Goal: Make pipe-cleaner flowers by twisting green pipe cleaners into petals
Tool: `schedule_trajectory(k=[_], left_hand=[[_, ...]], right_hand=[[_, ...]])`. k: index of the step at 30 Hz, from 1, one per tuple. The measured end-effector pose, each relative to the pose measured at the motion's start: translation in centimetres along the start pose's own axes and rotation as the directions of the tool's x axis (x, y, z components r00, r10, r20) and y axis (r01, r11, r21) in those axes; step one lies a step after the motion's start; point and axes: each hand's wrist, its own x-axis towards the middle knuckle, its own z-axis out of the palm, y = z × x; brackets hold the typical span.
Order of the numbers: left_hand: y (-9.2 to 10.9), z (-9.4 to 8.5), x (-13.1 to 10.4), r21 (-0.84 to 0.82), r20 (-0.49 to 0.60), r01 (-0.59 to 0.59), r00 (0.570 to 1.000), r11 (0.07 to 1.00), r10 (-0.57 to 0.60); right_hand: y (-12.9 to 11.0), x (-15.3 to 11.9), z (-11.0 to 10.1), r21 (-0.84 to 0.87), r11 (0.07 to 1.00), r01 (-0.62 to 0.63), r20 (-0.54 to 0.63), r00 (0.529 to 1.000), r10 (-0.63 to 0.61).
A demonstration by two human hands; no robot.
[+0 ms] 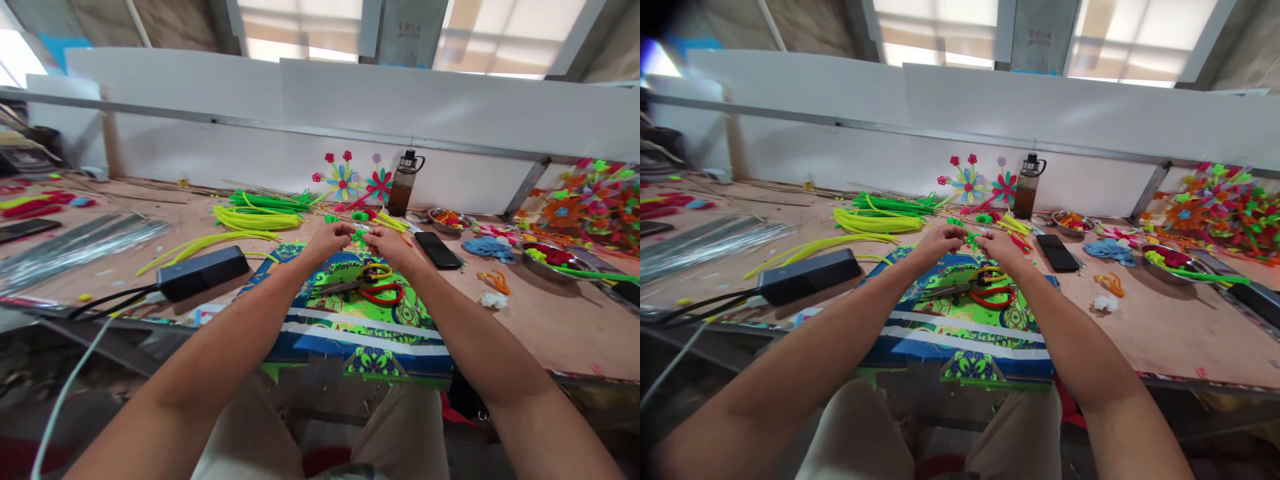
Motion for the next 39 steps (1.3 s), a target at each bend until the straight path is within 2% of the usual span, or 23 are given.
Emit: schedule_trajectory(k=[2,4,6,9,12,14,18,23,28,31,34,39], left_hand=[[0.3,0.0,-0.2,-0.046,0.069,0.007,0.998,0.999,-0.003],[0.5,0.0,-0.4,-0.07,0.112,0.01,0.994,0.998,-0.002],[0.6,-0.1,-0.5,-0.12,0.119,0.041,0.993,0.992,-0.026],[0.8,-0.1,-0.5,-0.292,0.095,0.109,0.992,0.95,-0.085],[0.8,-0.1,-0.5,-0.445,0.07,0.147,0.989,0.884,-0.129],[0.7,0.0,-0.4,-0.484,0.071,0.169,0.986,0.859,-0.154],[0.2,0.1,-0.3,-0.407,0.086,0.182,0.983,0.895,-0.16],[0.5,-0.4,-0.3,-0.165,0.059,0.043,0.998,0.985,-0.034],[1.3,-1.1,-0.4,0.017,0.038,-0.043,0.998,0.999,0.042],[1.0,-1.1,-0.3,-0.027,0.013,-0.024,1.0,0.999,0.024],[0.5,-0.6,-0.2,-0.187,0.013,0.023,1.0,0.982,-0.021],[-0.4,0.7,0.0,-0.402,0.014,0.1,0.995,0.91,-0.103]], right_hand=[[-0.2,-0.1,0.0,-0.141,0.989,0.05,-0.012,0.999,-0.052],[-0.4,-0.3,0.2,-0.17,0.982,0.081,-0.019,0.996,-0.086],[-0.7,-0.4,0.6,-0.075,0.99,0.116,-0.042,0.992,-0.119],[-0.8,-0.4,1.1,0.092,0.987,0.133,-0.066,0.99,-0.127],[-0.7,-0.6,1.3,0.09,0.99,0.104,-0.04,0.994,-0.101],[-0.6,-0.6,1.2,0.052,0.992,0.111,-0.017,0.994,-0.11],[-0.1,-0.4,0.9,0.033,0.994,0.105,0.012,0.994,-0.106],[0.2,-0.2,0.6,0.052,0.998,0.028,0.061,0.998,-0.031],[0.2,-0.2,0.5,0.08,0.996,-0.025,0.063,0.998,0.02],[0.3,-0.1,0.7,0.127,0.991,-0.04,0.089,0.996,0.028],[0.3,-0.2,1.0,0.15,0.988,-0.031,0.111,0.994,0.014],[-0.5,-0.8,1.9,0.167,0.986,-0.019,0.009,1.0,0.018]])
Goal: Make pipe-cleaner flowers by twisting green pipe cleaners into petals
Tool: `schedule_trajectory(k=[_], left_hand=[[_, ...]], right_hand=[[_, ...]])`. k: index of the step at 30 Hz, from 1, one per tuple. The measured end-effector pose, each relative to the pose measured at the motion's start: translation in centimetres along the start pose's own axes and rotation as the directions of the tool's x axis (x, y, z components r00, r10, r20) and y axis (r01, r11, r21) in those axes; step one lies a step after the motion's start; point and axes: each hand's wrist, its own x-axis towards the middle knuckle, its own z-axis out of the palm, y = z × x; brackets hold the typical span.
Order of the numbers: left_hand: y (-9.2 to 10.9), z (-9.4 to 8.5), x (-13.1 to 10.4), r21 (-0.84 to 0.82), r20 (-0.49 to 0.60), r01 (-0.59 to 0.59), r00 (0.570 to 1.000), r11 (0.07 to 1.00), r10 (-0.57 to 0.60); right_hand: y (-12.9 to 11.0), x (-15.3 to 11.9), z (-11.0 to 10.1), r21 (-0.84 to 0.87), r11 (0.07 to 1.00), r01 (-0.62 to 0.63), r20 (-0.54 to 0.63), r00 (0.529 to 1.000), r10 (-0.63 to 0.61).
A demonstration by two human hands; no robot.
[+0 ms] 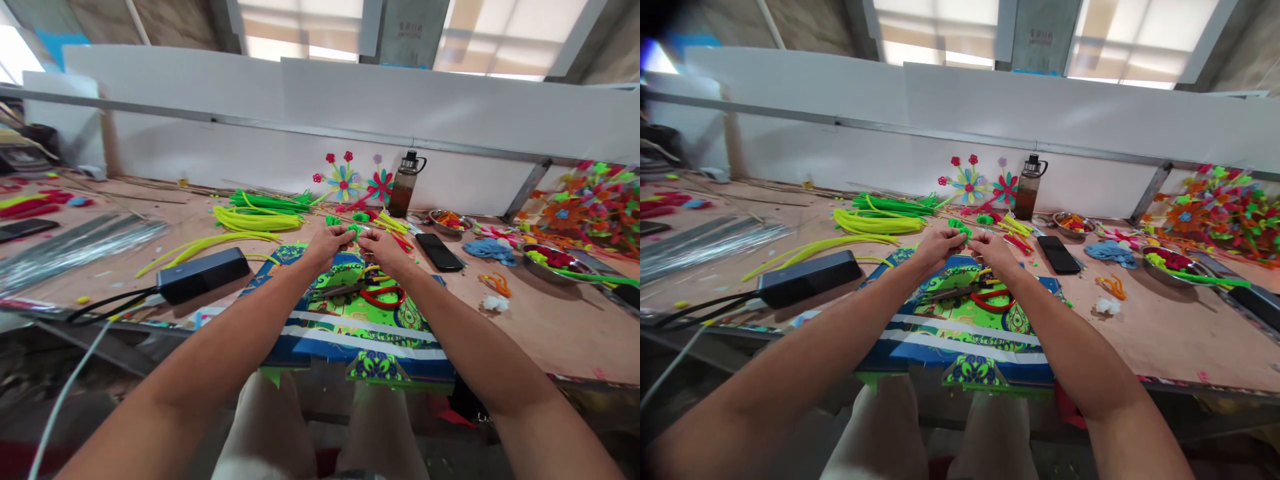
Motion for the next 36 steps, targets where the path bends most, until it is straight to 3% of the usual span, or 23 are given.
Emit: schedule_trajectory(k=[4,8,14,22,30,33,36], left_hand=[[-0.5,0.3,0.2,-0.026,-0.014,-0.002,1.0,1.0,0.002],[-0.4,0.3,0.1,-0.005,-0.024,-0.056,0.998,0.998,0.056],[0.0,0.4,-0.1,0.089,-0.034,-0.082,0.996,0.993,0.085],[0.3,0.5,-0.4,0.08,-0.066,-0.155,0.985,0.985,0.16],[0.7,0.1,-0.3,0.072,-0.002,-0.105,0.994,0.992,0.106],[0.7,0.2,-0.3,0.061,0.003,-0.113,0.994,0.992,0.113],[0.6,0.3,-0.4,0.1,-0.022,-0.13,0.991,0.986,0.133]], right_hand=[[-0.6,-0.4,0.5,0.048,0.995,-0.083,-0.03,0.996,0.084],[-0.6,-0.2,0.6,0.208,0.968,-0.141,-0.052,0.987,0.155],[-0.1,0.1,0.4,0.302,0.935,-0.188,-0.007,0.98,0.199],[-0.6,-0.1,0.5,0.328,0.935,-0.133,-0.013,0.989,0.145],[-0.3,-0.1,0.5,0.339,0.937,-0.086,0.018,0.996,0.085],[-0.3,-0.1,0.5,0.285,0.958,-0.039,-0.01,0.999,0.044],[-0.1,0.0,0.5,0.103,0.993,0.049,-0.068,0.997,-0.043]])
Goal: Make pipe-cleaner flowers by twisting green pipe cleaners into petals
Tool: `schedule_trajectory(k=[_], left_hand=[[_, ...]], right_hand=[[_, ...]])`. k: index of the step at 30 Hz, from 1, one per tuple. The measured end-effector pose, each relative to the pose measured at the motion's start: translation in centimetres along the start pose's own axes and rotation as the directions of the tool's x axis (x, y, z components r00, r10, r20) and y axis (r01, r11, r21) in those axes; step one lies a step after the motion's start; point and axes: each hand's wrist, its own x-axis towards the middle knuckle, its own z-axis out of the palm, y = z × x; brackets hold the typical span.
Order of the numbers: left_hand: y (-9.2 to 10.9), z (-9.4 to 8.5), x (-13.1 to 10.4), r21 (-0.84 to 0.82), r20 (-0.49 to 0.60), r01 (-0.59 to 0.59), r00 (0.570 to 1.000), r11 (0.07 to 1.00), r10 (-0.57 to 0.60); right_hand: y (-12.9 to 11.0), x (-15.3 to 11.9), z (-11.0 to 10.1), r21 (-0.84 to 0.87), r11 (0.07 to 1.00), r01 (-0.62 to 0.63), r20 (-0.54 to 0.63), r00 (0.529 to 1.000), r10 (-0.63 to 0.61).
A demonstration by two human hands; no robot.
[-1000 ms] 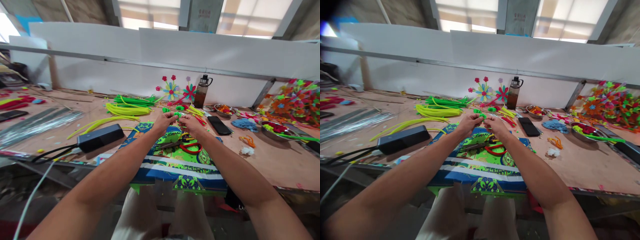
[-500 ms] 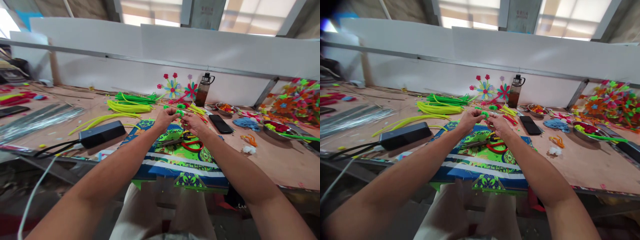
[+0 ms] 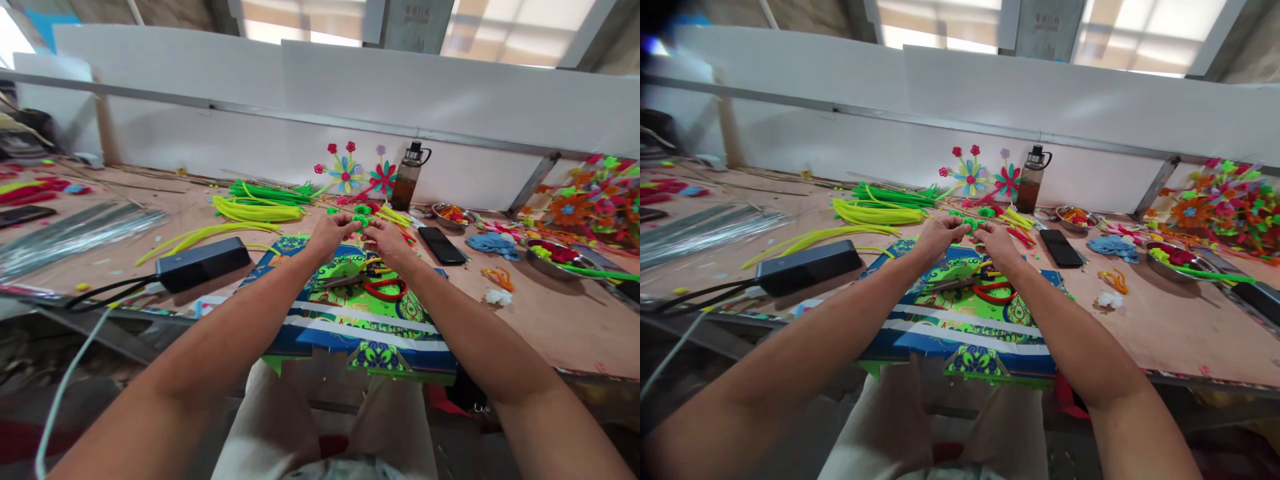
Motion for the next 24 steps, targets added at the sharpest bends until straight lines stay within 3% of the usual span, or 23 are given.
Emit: schedule_trajectory(k=[4,9,13,15,16,18,21,24], left_hand=[[-0.1,0.1,-0.1,0.017,-0.037,0.027,0.999,0.999,-0.026],[0.1,0.7,-0.3,-0.278,0.039,0.241,0.97,0.93,-0.24],[0.7,1.2,-0.4,-0.501,0.131,0.447,0.886,0.741,-0.445],[0.9,1.2,-0.5,-0.531,0.178,0.506,0.85,0.679,-0.495],[1.0,1.1,-0.4,-0.531,0.19,0.52,0.843,0.669,-0.504],[1.0,0.8,-0.3,-0.518,0.168,0.494,0.859,0.698,-0.483],[0.9,0.2,-0.1,-0.444,0.111,0.393,0.916,0.805,-0.386],[0.8,-0.4,0.0,-0.345,0.133,0.336,0.942,0.876,-0.309]], right_hand=[[0.5,0.4,0.0,-0.213,0.968,0.129,-0.049,0.989,-0.142],[1.2,0.6,0.0,-0.32,0.905,0.28,-0.036,0.951,-0.307],[1.0,0.2,-0.3,-0.477,0.735,0.482,0.026,0.844,-0.536],[0.7,0.0,-0.6,-0.531,0.629,0.568,0.104,0.78,-0.617],[0.6,0.0,-0.8,-0.529,0.614,0.586,0.127,0.77,-0.626],[0.4,0.1,-1.1,-0.46,0.698,0.549,0.11,0.815,-0.568],[0.4,0.4,-1.3,-0.25,0.914,0.319,0.083,0.948,-0.308],[0.6,0.6,-1.4,-0.127,0.984,0.125,0.176,0.979,-0.102]])
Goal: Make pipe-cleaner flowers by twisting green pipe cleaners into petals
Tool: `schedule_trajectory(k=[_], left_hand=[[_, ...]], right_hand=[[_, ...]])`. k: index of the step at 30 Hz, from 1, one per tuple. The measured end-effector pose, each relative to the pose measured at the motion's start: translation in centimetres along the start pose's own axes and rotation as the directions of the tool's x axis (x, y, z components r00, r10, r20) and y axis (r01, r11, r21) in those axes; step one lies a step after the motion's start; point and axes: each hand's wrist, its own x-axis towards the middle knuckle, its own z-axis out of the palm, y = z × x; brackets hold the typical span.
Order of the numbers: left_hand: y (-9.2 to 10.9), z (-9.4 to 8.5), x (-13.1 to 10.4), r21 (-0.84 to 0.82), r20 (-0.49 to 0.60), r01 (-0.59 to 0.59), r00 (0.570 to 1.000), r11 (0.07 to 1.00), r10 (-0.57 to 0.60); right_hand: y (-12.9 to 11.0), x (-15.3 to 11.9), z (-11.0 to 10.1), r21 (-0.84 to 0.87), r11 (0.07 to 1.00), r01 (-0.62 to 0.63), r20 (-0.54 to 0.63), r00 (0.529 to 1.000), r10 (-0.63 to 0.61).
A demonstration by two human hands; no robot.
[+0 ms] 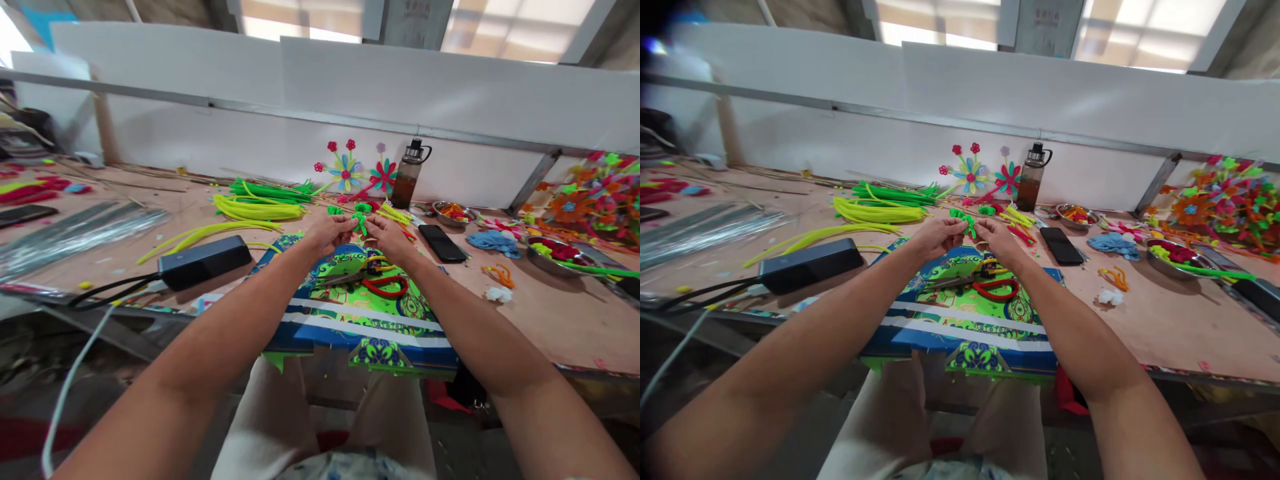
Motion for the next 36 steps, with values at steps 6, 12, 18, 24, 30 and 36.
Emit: schedule_trajectory(k=[6,12,18,24,30,36], left_hand=[[0.1,-0.5,0.0,0.088,0.074,0.009,0.997,0.996,-0.016],[0.7,-0.4,-0.4,0.186,0.101,0.02,0.994,0.982,-0.039],[0.7,0.3,-0.6,0.09,0.013,0.079,0.997,0.993,-0.08],[-0.1,0.9,-0.3,0.062,-0.117,0.067,0.991,0.996,-0.06],[-0.2,0.2,-0.3,0.42,-0.137,-0.159,0.962,0.894,0.235],[-0.7,0.3,-0.1,0.406,-0.153,-0.194,0.949,0.893,0.276]], right_hand=[[0.0,0.1,-0.6,0.12,0.99,-0.068,0.142,0.989,0.05],[-0.5,-0.1,-0.9,0.017,0.997,-0.073,0.161,0.985,0.069],[-0.6,-0.4,0.2,-0.595,0.765,0.247,-0.048,0.939,-0.341],[0.2,-0.6,0.9,-0.747,0.595,0.297,-0.063,0.859,-0.508],[0.5,-0.1,0.6,-0.563,0.791,0.239,-0.165,0.905,-0.391],[0.2,-0.1,0.9,-0.598,0.784,0.168,-0.202,0.915,-0.35]])
